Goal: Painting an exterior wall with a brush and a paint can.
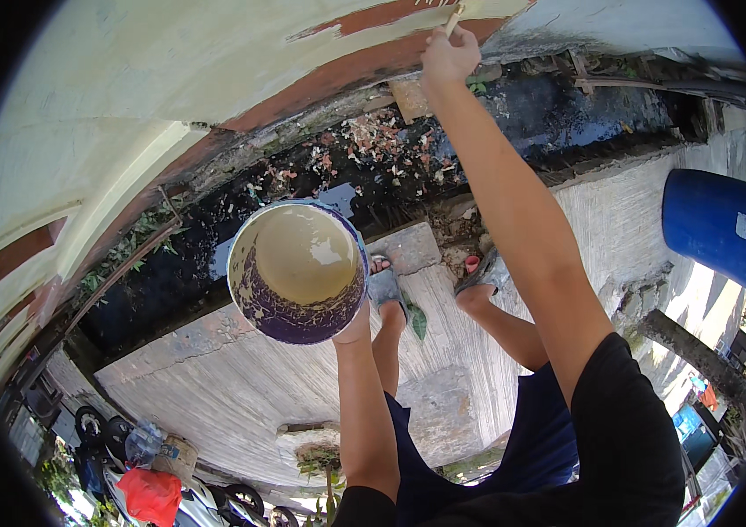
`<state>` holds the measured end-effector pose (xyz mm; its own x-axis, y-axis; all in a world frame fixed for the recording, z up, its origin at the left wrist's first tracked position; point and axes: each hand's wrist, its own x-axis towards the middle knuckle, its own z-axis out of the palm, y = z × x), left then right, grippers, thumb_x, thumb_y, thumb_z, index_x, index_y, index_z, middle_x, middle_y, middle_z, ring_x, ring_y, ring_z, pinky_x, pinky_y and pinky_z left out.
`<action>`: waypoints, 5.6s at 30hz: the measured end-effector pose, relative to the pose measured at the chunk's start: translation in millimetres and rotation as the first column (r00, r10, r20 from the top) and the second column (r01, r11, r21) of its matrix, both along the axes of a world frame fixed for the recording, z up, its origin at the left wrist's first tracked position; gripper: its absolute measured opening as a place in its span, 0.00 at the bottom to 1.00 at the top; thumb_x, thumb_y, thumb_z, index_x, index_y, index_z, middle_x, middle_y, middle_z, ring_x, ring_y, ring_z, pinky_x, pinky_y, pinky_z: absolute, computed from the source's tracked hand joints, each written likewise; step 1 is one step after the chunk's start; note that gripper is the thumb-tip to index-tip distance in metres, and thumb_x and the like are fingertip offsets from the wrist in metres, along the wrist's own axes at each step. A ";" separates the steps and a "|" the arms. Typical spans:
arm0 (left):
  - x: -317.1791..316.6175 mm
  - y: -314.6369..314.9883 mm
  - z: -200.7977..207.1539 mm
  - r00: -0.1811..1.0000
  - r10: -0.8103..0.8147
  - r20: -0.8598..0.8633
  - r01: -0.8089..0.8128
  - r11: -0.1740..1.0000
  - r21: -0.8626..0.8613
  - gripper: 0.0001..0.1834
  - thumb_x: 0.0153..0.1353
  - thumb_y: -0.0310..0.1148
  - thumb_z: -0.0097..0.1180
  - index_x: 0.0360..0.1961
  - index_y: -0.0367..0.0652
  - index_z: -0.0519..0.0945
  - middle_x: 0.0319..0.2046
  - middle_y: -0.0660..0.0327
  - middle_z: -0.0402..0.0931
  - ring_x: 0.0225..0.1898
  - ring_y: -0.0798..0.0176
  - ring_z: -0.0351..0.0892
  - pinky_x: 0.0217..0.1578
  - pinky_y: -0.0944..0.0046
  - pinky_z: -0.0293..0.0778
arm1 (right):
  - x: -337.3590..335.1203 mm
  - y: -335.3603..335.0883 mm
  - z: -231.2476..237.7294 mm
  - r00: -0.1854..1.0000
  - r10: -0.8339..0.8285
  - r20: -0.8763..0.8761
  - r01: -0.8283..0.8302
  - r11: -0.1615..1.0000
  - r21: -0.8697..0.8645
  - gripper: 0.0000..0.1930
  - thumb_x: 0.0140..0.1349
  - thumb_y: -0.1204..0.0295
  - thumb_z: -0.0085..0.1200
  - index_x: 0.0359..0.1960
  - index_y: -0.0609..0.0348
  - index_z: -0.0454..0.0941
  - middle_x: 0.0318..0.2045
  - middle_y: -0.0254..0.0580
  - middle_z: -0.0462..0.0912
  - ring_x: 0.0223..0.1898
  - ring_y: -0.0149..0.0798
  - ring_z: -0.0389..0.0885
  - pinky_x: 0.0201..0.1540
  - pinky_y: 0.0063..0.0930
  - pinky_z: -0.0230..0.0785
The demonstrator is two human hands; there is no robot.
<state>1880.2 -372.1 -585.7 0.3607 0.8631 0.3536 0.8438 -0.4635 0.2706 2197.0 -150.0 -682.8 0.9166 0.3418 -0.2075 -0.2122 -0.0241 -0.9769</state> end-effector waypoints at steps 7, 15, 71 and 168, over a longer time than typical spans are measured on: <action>12.2 6.5 17.2 0.965 0.107 0.239 -0.096 0.994 -0.056 0.30 0.59 0.30 0.82 0.59 0.30 0.81 0.58 0.53 0.86 0.54 0.56 0.87 0.55 0.54 0.82 | -167.5 -20.5 1.6 0.824 0.552 0.124 -0.521 0.826 -0.218 0.09 0.73 0.70 0.63 0.48 0.64 0.84 0.35 0.41 0.86 0.34 0.32 0.84 0.37 0.32 0.76; 16.5 0.0 0.2 0.909 0.113 0.401 -0.054 0.987 -0.154 0.38 0.58 0.30 0.81 0.66 0.30 0.75 0.64 0.50 0.82 0.62 0.54 0.84 0.61 0.52 0.80 | 63.1 -51.5 35.4 0.677 0.718 0.162 -0.674 0.693 -0.256 0.14 0.72 0.68 0.66 0.53 0.64 0.89 0.35 0.35 0.89 0.31 0.27 0.83 0.33 0.26 0.75; 48.7 15.0 31.1 0.693 0.390 0.607 -0.168 0.905 -0.390 0.33 0.55 0.30 0.84 0.59 0.29 0.80 0.60 0.50 0.84 0.58 0.57 0.86 0.55 0.55 0.84 | 144.7 -106.6 60.2 0.943 0.326 -0.071 -0.334 0.915 -0.228 0.12 0.72 0.77 0.63 0.55 0.65 0.79 0.29 0.34 0.79 0.22 0.26 0.72 0.22 0.23 0.60; 151.3 10.9 33.3 0.616 0.594 0.517 -0.127 0.724 -0.678 0.27 0.58 0.24 0.80 0.56 0.26 0.81 0.56 0.47 0.86 0.53 0.52 0.88 0.53 0.52 0.84 | 60.3 2.9 4.8 0.972 -0.082 -0.222 0.066 0.995 -0.076 0.09 0.65 0.79 0.60 0.47 0.62 0.80 0.29 0.40 0.83 0.24 0.33 0.80 0.25 0.33 0.72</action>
<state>2031.5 -361.2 -552.5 -0.1623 0.9631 -0.2145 0.3687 0.2609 0.8922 2257.3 -147.1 -678.0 0.8663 0.2528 -0.4309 -0.4293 -0.0644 -0.9009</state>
